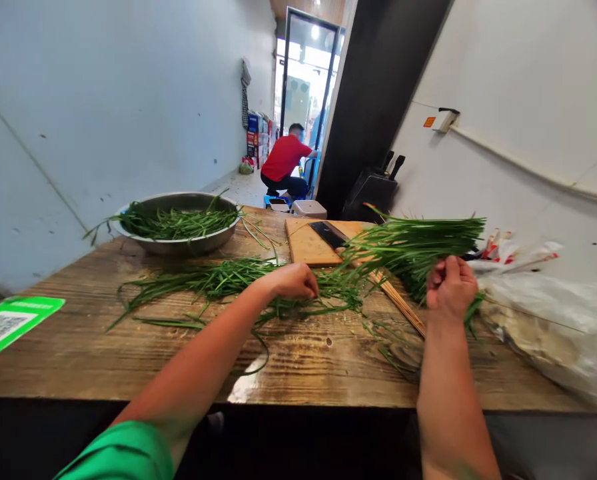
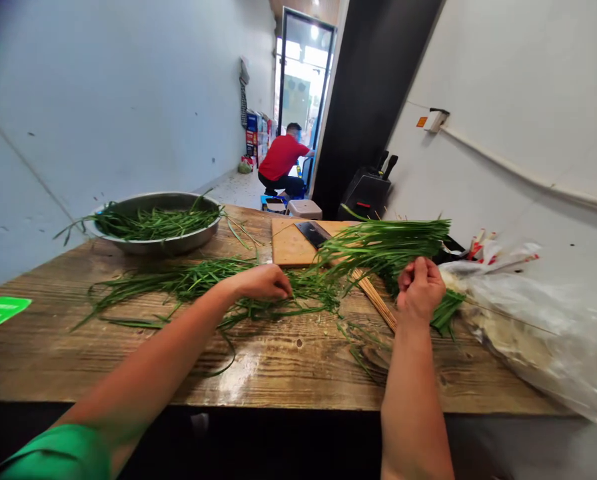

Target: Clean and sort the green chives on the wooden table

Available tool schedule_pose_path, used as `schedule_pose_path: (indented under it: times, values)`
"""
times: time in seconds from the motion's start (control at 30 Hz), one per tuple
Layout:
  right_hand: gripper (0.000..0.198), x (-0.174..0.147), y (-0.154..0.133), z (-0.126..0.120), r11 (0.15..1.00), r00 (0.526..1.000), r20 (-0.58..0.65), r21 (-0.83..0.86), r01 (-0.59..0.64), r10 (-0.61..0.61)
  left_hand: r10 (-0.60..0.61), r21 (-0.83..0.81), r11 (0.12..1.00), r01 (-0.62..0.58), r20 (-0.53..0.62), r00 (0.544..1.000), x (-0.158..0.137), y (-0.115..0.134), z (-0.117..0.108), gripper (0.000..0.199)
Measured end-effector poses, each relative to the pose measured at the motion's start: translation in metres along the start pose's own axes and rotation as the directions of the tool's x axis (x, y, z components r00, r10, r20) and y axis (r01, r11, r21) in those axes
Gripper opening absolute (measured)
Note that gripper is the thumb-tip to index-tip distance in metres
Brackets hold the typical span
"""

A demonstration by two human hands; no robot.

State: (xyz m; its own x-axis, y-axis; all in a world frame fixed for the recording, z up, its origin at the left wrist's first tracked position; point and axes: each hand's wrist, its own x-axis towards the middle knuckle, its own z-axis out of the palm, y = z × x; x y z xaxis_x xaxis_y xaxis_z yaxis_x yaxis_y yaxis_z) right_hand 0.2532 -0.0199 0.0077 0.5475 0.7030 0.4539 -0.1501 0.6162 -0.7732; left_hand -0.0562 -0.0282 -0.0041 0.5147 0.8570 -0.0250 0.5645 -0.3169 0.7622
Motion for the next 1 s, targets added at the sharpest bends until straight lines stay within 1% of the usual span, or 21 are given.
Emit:
schedule_pose_path:
  times: [0.07,0.13,0.17,0.23,0.3,0.33,0.4,0.43,0.5,0.53,0.57,0.6,0.63,0.7,0.73,0.77,0.8,0.83,0.9,0.93,1.0]
  values:
    - [0.025,0.002,-0.005,-0.002,0.997,0.996,-0.058,-0.018,0.074,-0.075,-0.017,0.177,0.983,0.039,-0.122,0.992,-0.002,-0.002,-0.014,0.011]
    - [0.023,0.0,-0.011,-0.002,0.986,0.983,-0.09,-0.066,0.152,-0.158,0.007,0.312,0.946,0.085,-0.284,0.959,0.0,-0.004,-0.018,0.01]
    - [0.022,-0.001,-0.015,0.0,0.978,0.976,-0.093,-0.095,0.187,-0.195,0.038,0.345,0.935,0.085,-0.335,0.942,0.002,-0.005,-0.017,0.012]
    - [0.021,-0.004,-0.026,0.003,0.961,0.964,-0.083,-0.138,0.24,-0.253,0.108,0.364,0.931,0.034,-0.362,0.926,0.009,-0.008,-0.01,0.017]
    - [0.019,-0.006,-0.041,0.004,0.954,0.958,-0.059,-0.128,0.273,-0.282,0.165,0.379,0.925,-0.029,-0.333,0.928,0.018,-0.012,0.001,0.019]
    - [0.018,-0.006,-0.049,0.004,0.955,0.958,-0.042,-0.099,0.279,-0.284,0.183,0.397,0.917,-0.041,-0.325,0.928,0.023,-0.014,0.007,0.02]
    - [0.018,-0.004,-0.064,0.001,0.966,0.966,0.018,-0.018,0.257,-0.257,0.189,0.44,0.898,-0.016,-0.352,0.917,0.032,-0.019,0.017,0.021]
    - [0.019,-0.003,-0.069,-0.001,0.976,0.974,0.06,0.014,0.218,-0.218,0.182,0.456,0.89,0.01,-0.375,0.909,0.037,-0.02,0.021,0.022]
    - [0.022,0.001,-0.07,-0.007,0.996,0.984,0.155,0.027,0.088,-0.091,0.154,0.467,0.882,0.069,-0.422,0.894,0.046,-0.021,0.027,0.022]
    - [0.024,0.003,-0.065,-0.009,1.0,0.979,0.205,0.005,0.001,-0.002,0.134,0.467,0.879,0.096,-0.435,0.89,0.05,-0.02,0.028,0.022]
    - [0.027,0.003,-0.057,-0.011,0.995,0.961,0.257,-0.034,-0.095,0.101,0.112,0.468,0.875,0.121,-0.441,0.891,0.054,-0.019,0.029,0.02]
    - [0.03,0.003,-0.047,-0.013,0.979,0.931,0.303,-0.079,-0.189,0.204,0.089,0.471,0.87,0.147,-0.442,0.893,0.058,-0.017,0.03,0.018]
    - [0.033,0.002,-0.034,-0.013,0.946,0.872,0.367,-0.141,-0.291,0.323,0.065,0.474,0.863,0.173,-0.445,0.893,0.061,-0.015,0.03,0.015]
    - [0.037,-0.003,-0.005,-0.01,0.854,0.713,0.472,-0.268,-0.445,0.519,0.029,0.484,0.849,0.213,-0.445,0.895,0.067,-0.013,0.028,0.011]
    - [0.036,-0.007,0.008,-0.008,0.801,0.612,0.518,-0.338,-0.494,0.597,0.02,0.487,0.845,0.221,-0.44,0.898,0.069,-0.012,0.026,0.009]
    - [0.034,-0.011,0.02,-0.005,0.761,0.534,0.547,-0.391,-0.518,0.644,0.012,0.478,0.851,0.219,-0.434,0.901,0.07,-0.012,0.024,0.008]
    - [0.033,-0.014,0.03,-0.002,0.744,0.506,0.552,-0.41,-0.528,0.663,0.004,0.456,0.866,0.207,-0.419,0.908,0.071,-0.012,0.02,0.008]
    - [0.033,-0.017,0.038,0.0,0.732,0.498,0.542,-0.424,-0.533,0.677,-0.005,0.416,0.889,0.19,-0.406,0.914,0.071,-0.013,0.016,0.007]
    - [0.033,-0.022,0.046,0.004,0.725,0.516,0.512,-0.435,-0.534,0.686,-0.025,0.29,0.944,0.155,-0.406,0.914,0.067,-0.014,0.006,0.012]
    - [0.033,-0.023,0.047,0.006,0.726,0.527,0.502,-0.435,-0.532,0.686,-0.039,0.213,0.967,0.14,-0.423,0.905,0.064,-0.014,0.001,0.015]
    - [0.032,-0.024,0.046,0.007,0.736,0.542,0.5,-0.428,-0.524,0.676,-0.068,0.067,0.991,0.114,-0.485,0.872,0.056,-0.014,-0.007,0.021]
